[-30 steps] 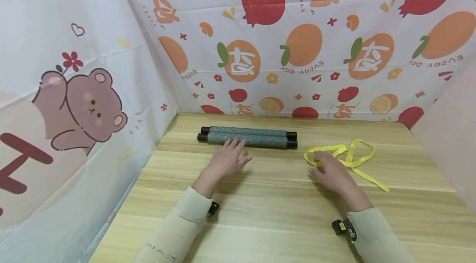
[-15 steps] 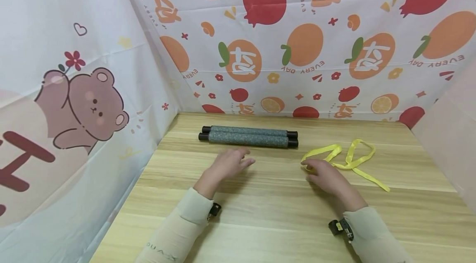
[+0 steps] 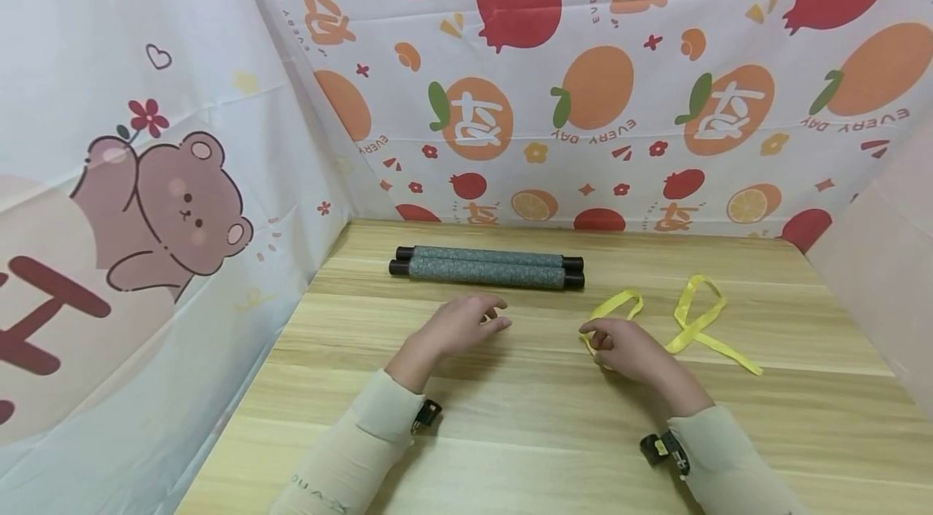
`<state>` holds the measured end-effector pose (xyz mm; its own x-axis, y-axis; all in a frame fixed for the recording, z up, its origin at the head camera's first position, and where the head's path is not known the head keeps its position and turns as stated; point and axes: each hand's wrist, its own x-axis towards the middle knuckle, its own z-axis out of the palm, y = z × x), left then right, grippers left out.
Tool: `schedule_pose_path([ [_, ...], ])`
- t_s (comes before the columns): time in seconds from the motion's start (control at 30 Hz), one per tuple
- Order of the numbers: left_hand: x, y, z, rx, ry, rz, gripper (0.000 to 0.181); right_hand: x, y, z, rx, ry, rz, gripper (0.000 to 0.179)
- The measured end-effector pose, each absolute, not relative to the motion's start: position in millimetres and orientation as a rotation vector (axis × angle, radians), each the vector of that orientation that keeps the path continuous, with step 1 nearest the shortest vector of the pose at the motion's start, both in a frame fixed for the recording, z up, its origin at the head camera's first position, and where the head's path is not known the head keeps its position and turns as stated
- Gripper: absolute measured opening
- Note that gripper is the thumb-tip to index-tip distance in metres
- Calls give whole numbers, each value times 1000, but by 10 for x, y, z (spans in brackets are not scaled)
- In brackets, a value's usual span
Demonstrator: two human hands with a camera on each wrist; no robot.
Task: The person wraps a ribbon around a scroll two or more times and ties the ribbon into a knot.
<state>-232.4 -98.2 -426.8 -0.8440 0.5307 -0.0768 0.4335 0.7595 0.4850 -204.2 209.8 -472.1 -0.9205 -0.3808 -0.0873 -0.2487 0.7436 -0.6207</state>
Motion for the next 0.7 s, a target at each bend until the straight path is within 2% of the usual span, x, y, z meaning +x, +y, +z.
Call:
schedule_pose_path([
  [0.17, -2306, -925, -4264, 795, 2727, 697, 42, -2013, 2064, -4705, -497, 2661, -993, 43],
  [0.7, -2120, -556, -4269, 995, 2553, 719, 43, -1899, 1823, -4628, -529, 2416, -1340, 23],
])
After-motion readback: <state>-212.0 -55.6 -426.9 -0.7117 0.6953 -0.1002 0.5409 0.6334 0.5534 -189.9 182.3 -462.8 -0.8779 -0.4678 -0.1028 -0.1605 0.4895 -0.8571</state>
